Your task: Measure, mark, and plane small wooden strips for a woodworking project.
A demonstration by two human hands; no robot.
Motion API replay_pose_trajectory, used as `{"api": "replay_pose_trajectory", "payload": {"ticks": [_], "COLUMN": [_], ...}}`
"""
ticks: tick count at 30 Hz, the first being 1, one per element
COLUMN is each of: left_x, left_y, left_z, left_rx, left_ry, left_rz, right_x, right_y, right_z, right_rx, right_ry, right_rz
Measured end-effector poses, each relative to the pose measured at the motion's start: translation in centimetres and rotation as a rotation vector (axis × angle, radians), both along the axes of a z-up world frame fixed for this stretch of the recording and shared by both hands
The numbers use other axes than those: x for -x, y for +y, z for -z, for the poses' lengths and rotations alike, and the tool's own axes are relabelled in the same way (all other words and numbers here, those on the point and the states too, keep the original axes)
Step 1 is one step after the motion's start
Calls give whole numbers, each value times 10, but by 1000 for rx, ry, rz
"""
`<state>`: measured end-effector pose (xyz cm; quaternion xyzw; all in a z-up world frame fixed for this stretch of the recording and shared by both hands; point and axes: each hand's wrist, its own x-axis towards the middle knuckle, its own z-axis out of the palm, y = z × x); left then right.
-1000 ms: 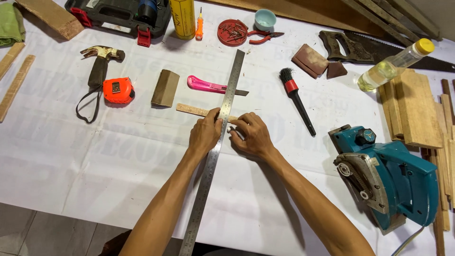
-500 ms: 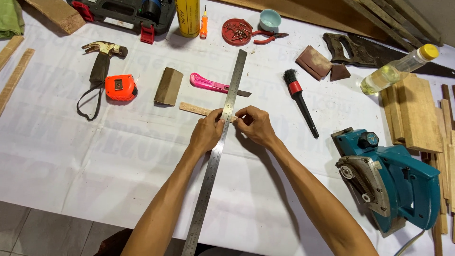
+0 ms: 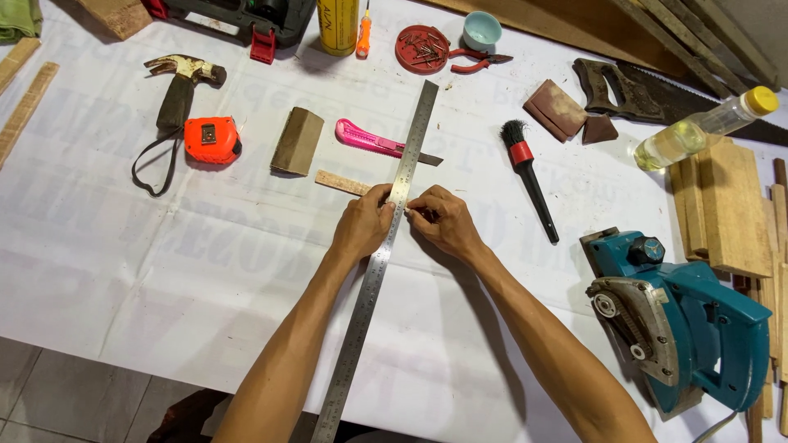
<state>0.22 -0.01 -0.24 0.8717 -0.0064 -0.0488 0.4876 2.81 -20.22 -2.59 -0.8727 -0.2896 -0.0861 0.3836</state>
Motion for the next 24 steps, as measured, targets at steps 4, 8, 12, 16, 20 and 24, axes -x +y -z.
{"api": "replay_pose_trajectory", "payload": {"ticks": [4,8,12,16,20,24], "left_x": [1,0,-1,-2,1,1], "left_y": [0,-1,-1,0,-1,0], "left_z": [-8,1,6,6,-11,-3], "left_rx": [-1,-11,-9,-47,-23,-11], "left_ry": [61,51,32,17,100,56], "left_rz": [4,5,2,9,6,4], "right_x": [-3,-8,6,2,-1,-6], "right_y": [6,7,9,7,8,12], "right_z": [-2,9,-12,-4,1,6], "right_rx": [31,-79,-79,-57,-27,-56], "right_ry": [21,-6,1,36,21,-40], "right_rz": [95,202,100,77,133,236]}}
